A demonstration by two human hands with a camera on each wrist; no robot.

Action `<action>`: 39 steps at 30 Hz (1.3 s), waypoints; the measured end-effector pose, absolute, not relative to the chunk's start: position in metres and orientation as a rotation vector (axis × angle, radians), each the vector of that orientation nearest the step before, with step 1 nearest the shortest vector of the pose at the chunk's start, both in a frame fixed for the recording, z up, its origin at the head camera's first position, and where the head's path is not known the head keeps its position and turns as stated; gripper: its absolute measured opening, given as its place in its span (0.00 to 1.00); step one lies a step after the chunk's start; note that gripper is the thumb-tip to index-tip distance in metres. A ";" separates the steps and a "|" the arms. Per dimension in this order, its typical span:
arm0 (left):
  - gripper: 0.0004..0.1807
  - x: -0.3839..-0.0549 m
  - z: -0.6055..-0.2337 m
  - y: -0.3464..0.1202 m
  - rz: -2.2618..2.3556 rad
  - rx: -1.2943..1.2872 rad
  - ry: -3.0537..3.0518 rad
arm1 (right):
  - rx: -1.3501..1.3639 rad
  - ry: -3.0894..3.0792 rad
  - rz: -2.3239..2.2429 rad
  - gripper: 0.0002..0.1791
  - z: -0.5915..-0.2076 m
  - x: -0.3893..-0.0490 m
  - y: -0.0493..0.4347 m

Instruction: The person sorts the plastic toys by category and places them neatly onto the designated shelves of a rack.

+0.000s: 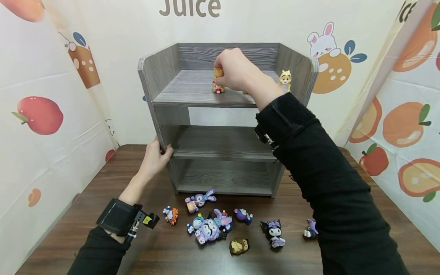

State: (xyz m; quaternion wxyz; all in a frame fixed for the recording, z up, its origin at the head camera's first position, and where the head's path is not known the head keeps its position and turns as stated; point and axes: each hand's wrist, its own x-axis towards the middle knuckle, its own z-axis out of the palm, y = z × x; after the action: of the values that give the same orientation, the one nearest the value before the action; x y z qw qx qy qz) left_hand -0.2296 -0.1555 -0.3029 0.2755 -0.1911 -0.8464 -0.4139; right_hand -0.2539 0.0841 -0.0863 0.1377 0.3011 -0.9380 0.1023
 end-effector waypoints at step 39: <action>0.11 -0.228 -0.305 -0.156 -1.125 -0.532 -2.262 | 0.456 -1.594 0.734 0.12 -0.176 -0.145 0.173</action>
State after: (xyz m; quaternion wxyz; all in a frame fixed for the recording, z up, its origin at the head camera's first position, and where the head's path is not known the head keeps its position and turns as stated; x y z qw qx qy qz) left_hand -0.2284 -0.1560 -0.3051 0.2763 -0.1980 -0.8421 -0.4186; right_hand -0.1449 0.1727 -0.1761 0.6162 0.1981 -0.6923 0.3189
